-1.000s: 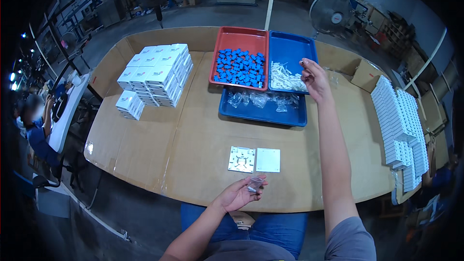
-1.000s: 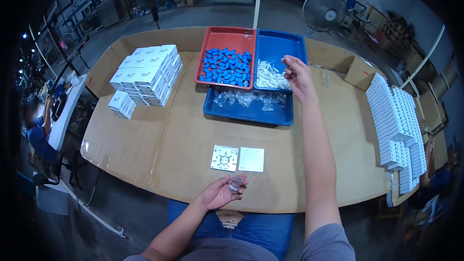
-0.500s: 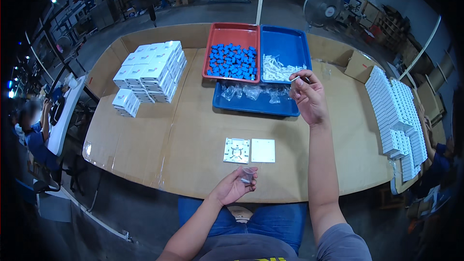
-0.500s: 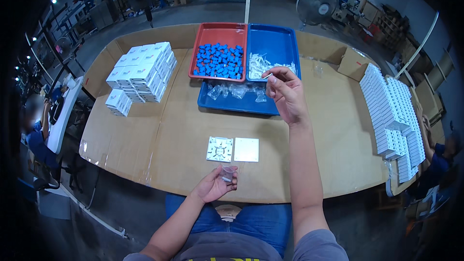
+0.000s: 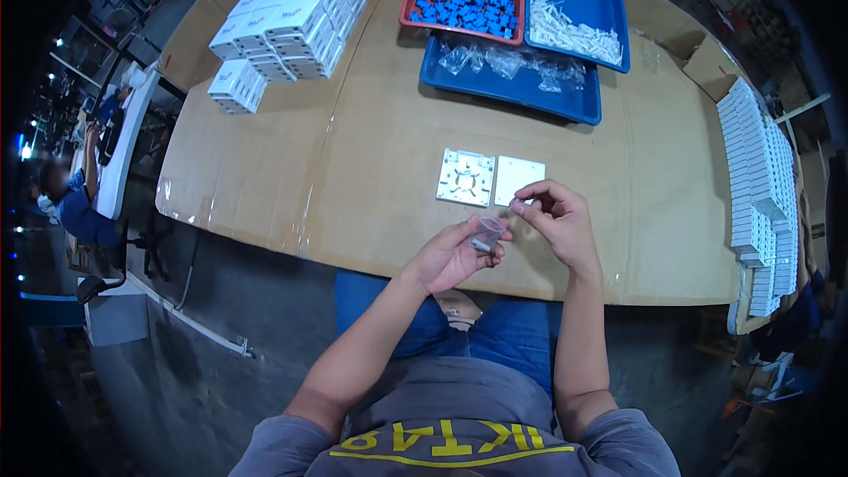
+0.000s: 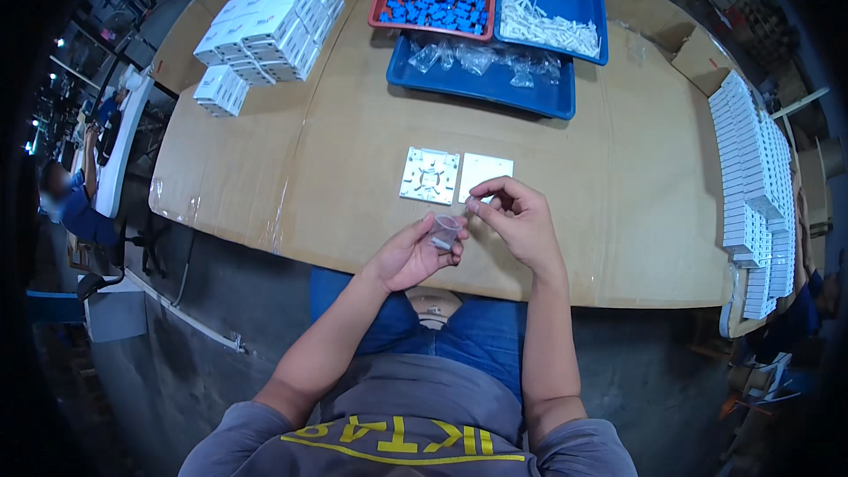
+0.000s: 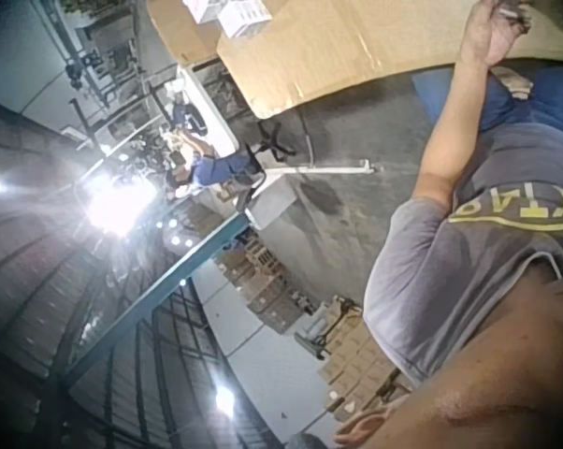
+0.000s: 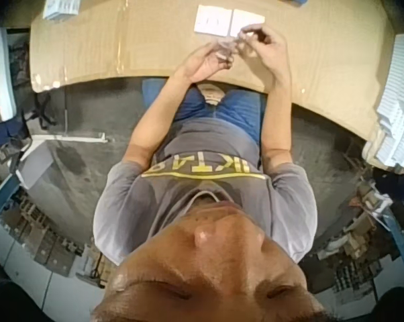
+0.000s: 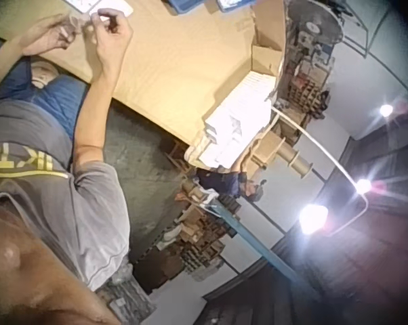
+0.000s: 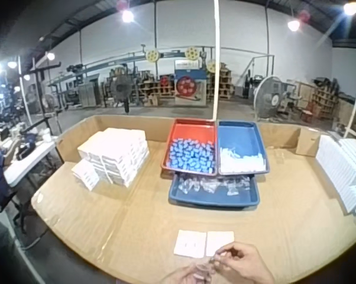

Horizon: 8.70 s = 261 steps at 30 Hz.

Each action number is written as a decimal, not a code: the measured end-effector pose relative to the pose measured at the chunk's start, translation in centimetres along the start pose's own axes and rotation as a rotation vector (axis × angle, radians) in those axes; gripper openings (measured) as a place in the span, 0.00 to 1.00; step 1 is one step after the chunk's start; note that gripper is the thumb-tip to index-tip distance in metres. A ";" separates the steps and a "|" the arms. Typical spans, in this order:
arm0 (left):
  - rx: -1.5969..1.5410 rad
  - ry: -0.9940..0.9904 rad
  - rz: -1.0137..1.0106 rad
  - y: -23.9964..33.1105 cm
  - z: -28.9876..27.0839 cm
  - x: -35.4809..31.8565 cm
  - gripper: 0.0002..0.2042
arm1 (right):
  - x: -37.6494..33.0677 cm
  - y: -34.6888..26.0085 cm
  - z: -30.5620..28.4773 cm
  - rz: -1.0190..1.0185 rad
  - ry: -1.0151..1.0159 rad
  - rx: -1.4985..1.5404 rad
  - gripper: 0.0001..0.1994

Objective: Assembling small electronic components and placing them into white cardboard boxes.

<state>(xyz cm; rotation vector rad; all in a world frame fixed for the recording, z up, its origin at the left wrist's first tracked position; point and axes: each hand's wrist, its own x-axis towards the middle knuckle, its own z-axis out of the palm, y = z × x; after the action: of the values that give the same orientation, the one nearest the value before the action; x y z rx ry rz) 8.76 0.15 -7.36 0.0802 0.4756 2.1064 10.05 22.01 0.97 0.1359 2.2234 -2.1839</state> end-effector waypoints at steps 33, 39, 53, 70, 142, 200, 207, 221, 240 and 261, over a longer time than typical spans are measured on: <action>0.094 -0.028 0.012 -0.2 -0.1 -0.1 0.20 | 1.7 -2.3 1.6 -0.011 -0.739 -0.494 0.16; -0.014 0.009 -0.010 0.0 0.3 -0.3 0.20 | 2.1 -2.0 1.7 0.096 -0.688 -0.401 0.19; -0.035 -0.014 0.008 0.0 0.0 0.0 0.20 | 2.9 -1.2 1.2 -0.018 -0.630 -0.369 0.19; -0.067 -0.030 -0.035 0.2 -0.1 0.1 0.30 | 12.9 -2.2 -6.0 -0.114 -0.219 -0.426 0.11; 0.049 0.011 0.000 0.3 0.9 -0.3 0.23 | 0.6 -2.6 0.7 -0.214 -0.270 -0.453 0.07; -0.070 -0.046 -0.023 0.3 0.1 -0.3 0.28 | 15.8 -2.5 -9.2 -0.195 -0.006 -0.428 0.10; -0.074 -0.032 -0.050 0.3 0.1 0.0 0.28 | 23.1 -4.1 -14.9 -0.321 0.386 -0.967 0.08; -0.060 -0.029 -0.076 0.7 0.8 0.0 0.27 | 27.9 -5.4 -13.9 -0.138 0.409 -1.349 0.08; -0.038 -0.009 -0.047 0.4 1.0 -0.1 0.27 | 23.1 -10.8 -13.8 -0.153 0.310 -0.012 0.07; -0.031 0.160 0.255 4.1 9.0 0.5 0.27 | 2.1 -7.7 -1.5 -0.285 0.225 0.031 0.12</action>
<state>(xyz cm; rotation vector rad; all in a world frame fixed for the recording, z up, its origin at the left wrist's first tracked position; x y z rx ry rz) 7.34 1.34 2.36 -0.0489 0.5523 2.3816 7.41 23.48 8.46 0.0724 2.4629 -2.4581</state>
